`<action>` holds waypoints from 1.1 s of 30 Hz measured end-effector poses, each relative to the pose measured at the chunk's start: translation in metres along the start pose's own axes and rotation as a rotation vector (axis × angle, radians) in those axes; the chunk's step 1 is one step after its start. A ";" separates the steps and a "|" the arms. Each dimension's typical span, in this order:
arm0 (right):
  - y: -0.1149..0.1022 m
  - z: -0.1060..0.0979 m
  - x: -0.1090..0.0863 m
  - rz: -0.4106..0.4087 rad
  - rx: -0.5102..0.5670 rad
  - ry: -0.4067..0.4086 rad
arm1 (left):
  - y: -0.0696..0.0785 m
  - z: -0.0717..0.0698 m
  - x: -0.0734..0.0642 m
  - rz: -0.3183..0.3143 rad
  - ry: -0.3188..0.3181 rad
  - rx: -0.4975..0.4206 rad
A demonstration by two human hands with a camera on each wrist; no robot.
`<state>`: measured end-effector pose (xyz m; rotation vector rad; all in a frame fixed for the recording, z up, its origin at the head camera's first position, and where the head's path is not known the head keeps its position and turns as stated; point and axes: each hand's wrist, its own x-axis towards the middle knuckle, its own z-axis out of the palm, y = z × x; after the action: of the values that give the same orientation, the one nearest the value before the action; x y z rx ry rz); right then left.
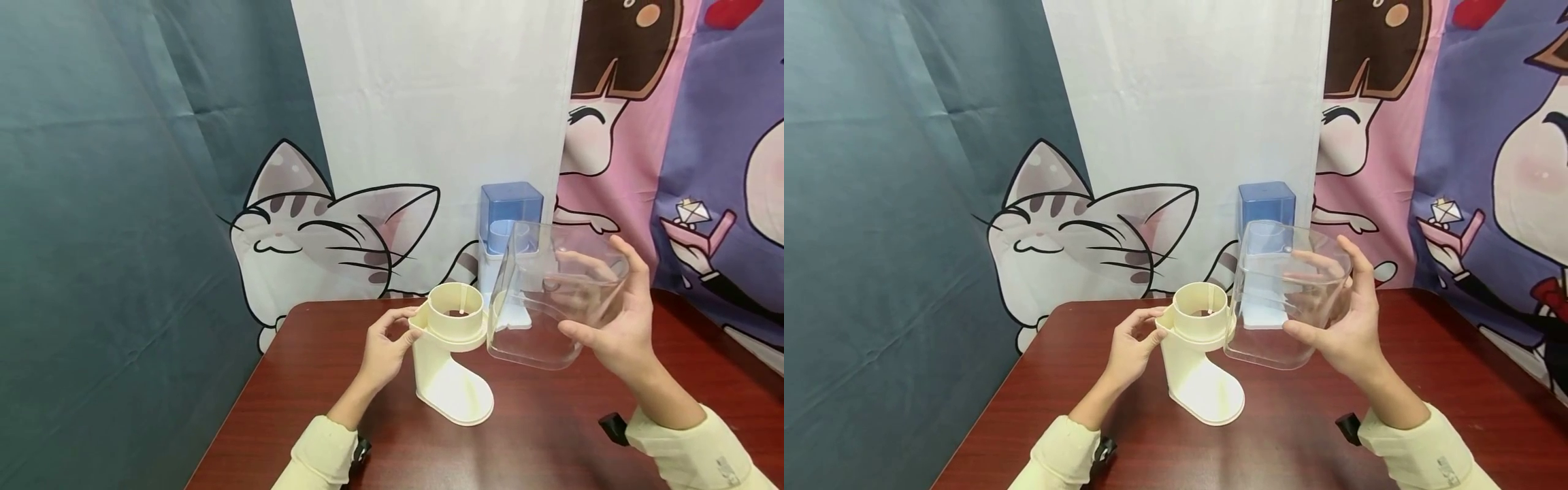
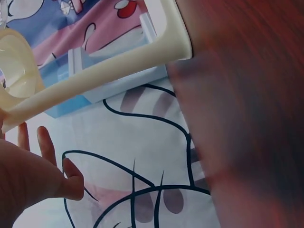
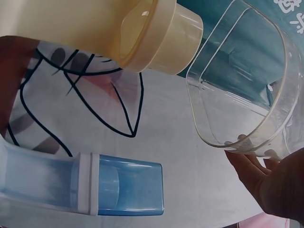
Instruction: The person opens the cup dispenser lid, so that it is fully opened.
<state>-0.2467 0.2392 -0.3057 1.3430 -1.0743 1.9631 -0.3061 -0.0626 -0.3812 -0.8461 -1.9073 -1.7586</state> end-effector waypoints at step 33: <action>0.022 0.012 -0.027 0.069 -0.229 -0.144 | -0.016 0.014 -0.002 -0.267 0.047 0.486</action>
<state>-0.2471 0.2173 -0.3355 1.3529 -1.3846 1.7493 -0.3139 -0.0496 -0.3962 -0.3844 -2.3572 -1.3301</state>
